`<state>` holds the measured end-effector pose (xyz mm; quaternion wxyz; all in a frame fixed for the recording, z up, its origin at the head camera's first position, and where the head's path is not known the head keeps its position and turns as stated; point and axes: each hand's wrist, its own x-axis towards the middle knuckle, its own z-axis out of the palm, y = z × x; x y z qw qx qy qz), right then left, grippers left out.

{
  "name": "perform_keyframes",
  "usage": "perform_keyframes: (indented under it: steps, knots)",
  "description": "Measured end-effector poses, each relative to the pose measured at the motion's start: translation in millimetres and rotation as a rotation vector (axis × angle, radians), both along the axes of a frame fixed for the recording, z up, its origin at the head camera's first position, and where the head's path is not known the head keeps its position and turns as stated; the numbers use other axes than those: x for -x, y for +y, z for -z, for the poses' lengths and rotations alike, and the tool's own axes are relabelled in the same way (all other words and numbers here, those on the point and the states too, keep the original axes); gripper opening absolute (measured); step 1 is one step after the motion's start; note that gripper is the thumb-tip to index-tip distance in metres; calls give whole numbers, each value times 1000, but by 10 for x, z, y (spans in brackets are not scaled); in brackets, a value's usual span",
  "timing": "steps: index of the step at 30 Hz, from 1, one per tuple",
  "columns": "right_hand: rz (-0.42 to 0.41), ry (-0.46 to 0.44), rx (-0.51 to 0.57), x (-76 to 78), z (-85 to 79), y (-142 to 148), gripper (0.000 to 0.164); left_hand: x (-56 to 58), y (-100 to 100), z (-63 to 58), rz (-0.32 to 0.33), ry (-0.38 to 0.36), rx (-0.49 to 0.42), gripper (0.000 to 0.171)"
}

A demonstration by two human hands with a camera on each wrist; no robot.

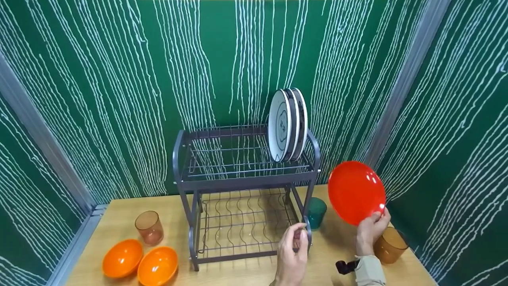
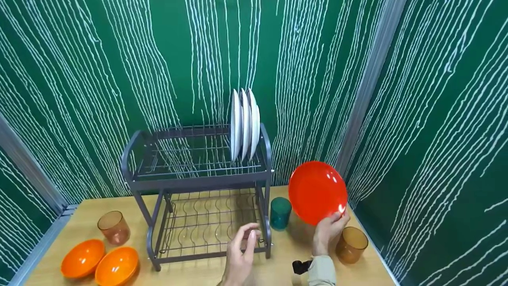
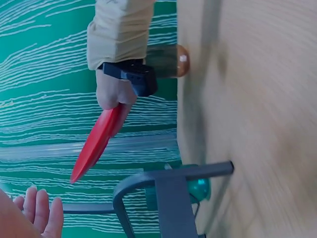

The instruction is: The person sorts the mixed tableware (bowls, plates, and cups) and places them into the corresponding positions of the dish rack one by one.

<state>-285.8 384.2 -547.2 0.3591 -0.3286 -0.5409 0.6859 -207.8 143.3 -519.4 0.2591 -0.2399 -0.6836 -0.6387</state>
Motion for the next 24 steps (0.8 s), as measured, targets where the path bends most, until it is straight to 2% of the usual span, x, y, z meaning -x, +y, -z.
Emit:
perform_keyframes:
  steps: [8,16,17,22,24]
  knots:
    - [-17,70,-8,-198,-72,-91,47,63,174,-83,48,-74,-72,23]
    - [-32,268,-16,-387,-168,-225,50,77,318,-179,73,-67,-110,31]
    - [-33,270,-10,-412,-184,-245,51,71,337,-207,79,-79,-114,32]
    - [-21,280,-23,-540,-267,-353,53,-58,333,-493,147,-165,-139,37]
    - [-6,283,-46,-593,-305,-404,52,-76,336,-523,173,-190,-146,43]
